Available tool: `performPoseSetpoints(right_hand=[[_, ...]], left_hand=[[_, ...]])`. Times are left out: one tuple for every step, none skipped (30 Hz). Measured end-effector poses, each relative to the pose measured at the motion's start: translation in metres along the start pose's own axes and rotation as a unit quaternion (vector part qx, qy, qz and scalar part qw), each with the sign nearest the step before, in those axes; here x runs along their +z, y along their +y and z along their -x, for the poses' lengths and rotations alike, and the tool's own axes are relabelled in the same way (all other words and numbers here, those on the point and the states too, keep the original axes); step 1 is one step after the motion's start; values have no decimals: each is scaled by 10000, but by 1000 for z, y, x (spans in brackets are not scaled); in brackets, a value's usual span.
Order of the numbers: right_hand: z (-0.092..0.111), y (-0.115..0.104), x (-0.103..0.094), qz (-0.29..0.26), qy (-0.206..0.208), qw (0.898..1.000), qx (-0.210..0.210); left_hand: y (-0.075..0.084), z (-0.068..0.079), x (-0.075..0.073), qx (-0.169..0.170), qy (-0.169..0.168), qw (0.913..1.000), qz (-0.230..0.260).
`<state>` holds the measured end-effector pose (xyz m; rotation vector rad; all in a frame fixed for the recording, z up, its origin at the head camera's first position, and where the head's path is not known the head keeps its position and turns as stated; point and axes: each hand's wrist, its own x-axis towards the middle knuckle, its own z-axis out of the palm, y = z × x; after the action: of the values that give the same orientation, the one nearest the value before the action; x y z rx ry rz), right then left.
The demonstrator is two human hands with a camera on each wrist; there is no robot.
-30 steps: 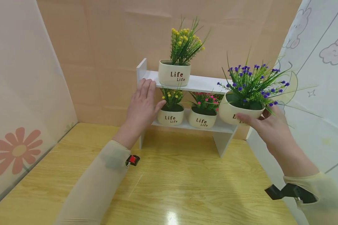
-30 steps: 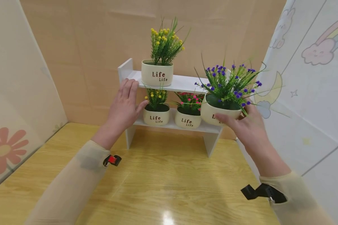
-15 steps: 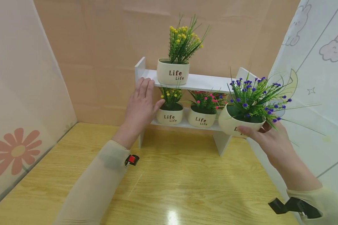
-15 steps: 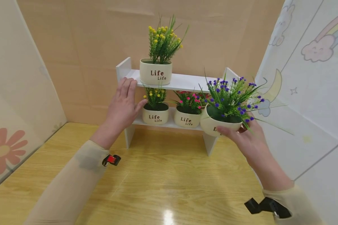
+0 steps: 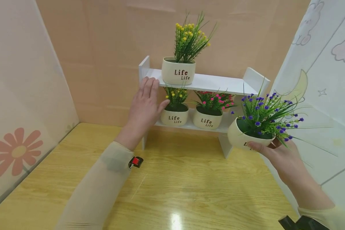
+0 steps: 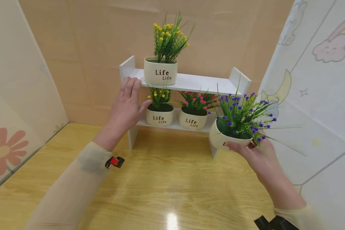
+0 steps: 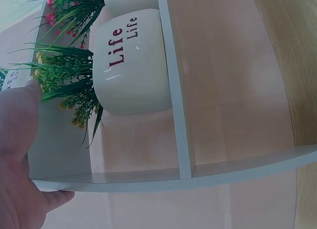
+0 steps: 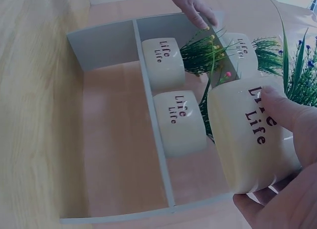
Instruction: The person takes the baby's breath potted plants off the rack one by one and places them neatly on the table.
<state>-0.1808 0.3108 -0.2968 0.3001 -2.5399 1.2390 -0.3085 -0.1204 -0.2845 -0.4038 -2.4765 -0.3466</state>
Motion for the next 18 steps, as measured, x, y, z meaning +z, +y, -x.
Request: performPoseSetpoints(right_hand=[[1,2,1,101,-18,9999,-28],[2,5,3,121,-30,9999,-86],[3,7,4,107,-43,9999,-128],[4,9,5,131,-57,9998,-172],[5,11,6,144,-64,9997,-194],[5,12,8,99,-87,9997,-205],[6,14,9,29,-117,9998,-174],[7,16,10,7,-142,9998,-109],[8,18,11,16,-165,9999,-48],[9,20,12,113,-172,9998,43],[11,22,13,147,-181,9996,146],[12,24,13,252,-174,9992,241],[13,26,15,302,-175,9990,279],[14,29,15,462,-136,9984,285],[15,31,17,526,-133,9982,268],[15,34,18,553,-118,9981,262],[16,36,20,539,-116,9982,233],[16,39,21,495,-123,9985,182]], left_hand=[[0,0,0,-3,-6,10000,2],[0,0,0,-5,-14,10000,-4],[0,0,0,-10,-18,10000,-3],[0,0,0,-7,-12,10000,-4],[0,0,0,-3,-5,10000,0],[0,0,0,-5,7,10000,8],[0,0,0,3,18,10000,6],[0,-1,1,5,29,10000,5],[0,-1,1,6,36,10000,1],[1,-1,1,8,41,10000,-4],[1,-1,1,7,44,10000,-5],[1,-1,1,5,45,10000,-2],[1,-2,1,9,46,10000,-3],[1,-2,1,4,40,10000,9],[1,-2,1,8,43,10000,12],[1,-2,1,7,46,10000,18],[1,-2,1,6,53,10000,24],[1,-2,1,11,56,10000,21]])
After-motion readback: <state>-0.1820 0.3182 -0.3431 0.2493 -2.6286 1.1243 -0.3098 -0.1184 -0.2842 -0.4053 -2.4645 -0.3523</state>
